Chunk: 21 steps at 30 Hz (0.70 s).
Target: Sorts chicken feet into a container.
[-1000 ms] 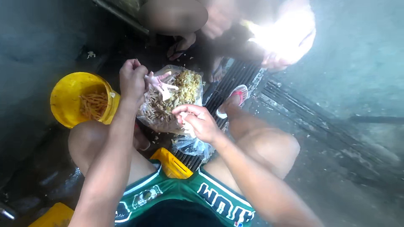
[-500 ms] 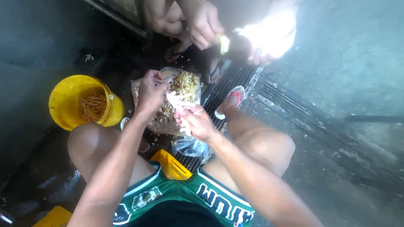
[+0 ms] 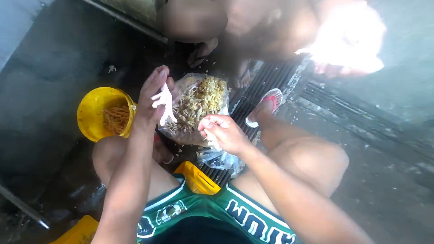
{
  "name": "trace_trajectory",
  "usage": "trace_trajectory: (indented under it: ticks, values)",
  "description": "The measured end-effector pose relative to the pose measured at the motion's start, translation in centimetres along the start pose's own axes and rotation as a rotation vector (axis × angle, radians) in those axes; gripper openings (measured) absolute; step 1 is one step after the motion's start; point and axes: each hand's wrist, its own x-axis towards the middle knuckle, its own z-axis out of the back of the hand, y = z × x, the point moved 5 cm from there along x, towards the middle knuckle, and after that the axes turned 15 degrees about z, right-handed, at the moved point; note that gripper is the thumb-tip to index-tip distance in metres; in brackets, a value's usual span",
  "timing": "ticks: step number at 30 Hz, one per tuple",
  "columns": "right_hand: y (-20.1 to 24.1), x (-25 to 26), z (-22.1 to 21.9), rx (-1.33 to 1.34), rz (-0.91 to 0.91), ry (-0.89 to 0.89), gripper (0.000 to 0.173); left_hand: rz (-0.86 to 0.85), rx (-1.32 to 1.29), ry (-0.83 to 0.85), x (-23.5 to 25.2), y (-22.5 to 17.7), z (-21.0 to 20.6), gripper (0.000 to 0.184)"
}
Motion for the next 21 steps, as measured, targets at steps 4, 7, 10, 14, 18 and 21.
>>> trace_trajectory:
  ticks: [4,7,10,14,18,21]
  values:
    - [0.0,-0.2,-0.7,0.008,0.01,0.062,0.039,0.026,-0.066,0.167,0.3,0.5,-1.8,0.017]
    - [-0.1,-0.3,-0.4,-0.096,-0.005,0.044,0.036,0.011,-0.064,0.172,0.4,0.4,-1.7,0.017]
    - [0.2,-0.5,0.5,-0.13,-0.062,-0.007,0.031,0.014,0.134,0.065,-1.2,-1.5,-1.1,0.018]
    - [2.3,-1.1,3.5,-0.133,-0.025,-0.117,0.027,0.037,0.657,-0.296,-6.4,-7.7,2.0,0.006]
    - [4.0,-1.2,7.4,-0.122,0.035,-0.257,0.026,0.395,1.341,-0.814,-9.8,-12.4,6.5,0.011]
    - [4.6,-0.8,9.1,-0.147,0.06,-0.304,0.023,0.864,1.563,-1.063,-8.8,-12.4,8.1,0.058]
